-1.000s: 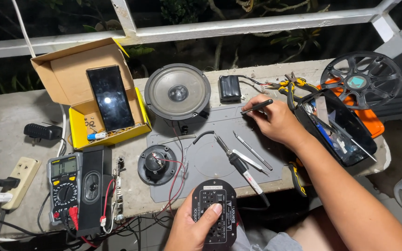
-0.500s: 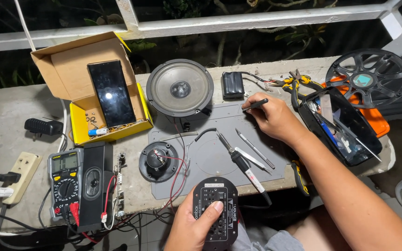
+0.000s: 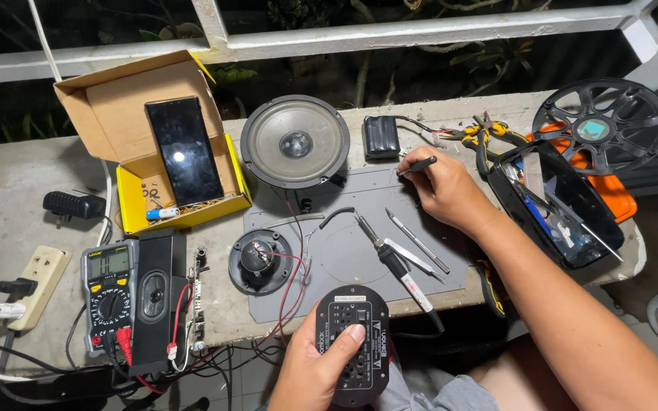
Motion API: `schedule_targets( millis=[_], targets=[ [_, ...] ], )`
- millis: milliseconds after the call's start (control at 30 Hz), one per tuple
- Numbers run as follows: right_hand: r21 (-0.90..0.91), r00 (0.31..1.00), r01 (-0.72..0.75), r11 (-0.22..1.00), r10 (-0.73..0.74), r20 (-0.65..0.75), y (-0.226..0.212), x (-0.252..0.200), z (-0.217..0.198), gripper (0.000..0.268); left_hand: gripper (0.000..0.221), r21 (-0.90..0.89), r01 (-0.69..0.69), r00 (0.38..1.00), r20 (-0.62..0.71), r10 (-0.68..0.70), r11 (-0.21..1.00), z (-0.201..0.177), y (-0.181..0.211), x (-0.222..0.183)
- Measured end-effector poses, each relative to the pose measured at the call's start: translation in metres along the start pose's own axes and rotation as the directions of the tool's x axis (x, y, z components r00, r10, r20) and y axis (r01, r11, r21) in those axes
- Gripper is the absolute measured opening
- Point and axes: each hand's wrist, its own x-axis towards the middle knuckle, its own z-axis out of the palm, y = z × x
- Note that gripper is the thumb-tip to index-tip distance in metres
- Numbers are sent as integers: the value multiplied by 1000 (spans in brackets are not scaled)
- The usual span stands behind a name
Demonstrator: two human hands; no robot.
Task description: Assembling and soldering electronic components for a speaker system on a repair bench.
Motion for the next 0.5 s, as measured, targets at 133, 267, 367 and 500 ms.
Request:
schedule_targets(
  millis=[133,267,367,500],
  targets=[
    [260,987,-130,957,151,-63,-36,-9,-11,21,46,56,-52,998,22,51,997,-1,-1,0],
    [716,887,-284,638,458,-56,-81,-35,-21,8,43,43,-33,999,15,33,999,1,-2,1],
    [863,882,-206,461,470,-40,-109,-60,-24,16,39,133,-87,996,-4,88,987,2,-5,2],
    [806,896,-187,561,435,-95,-152,-88,-25,18,39,423,-180,976,-33,214,888,9,0,-6]
  ],
)
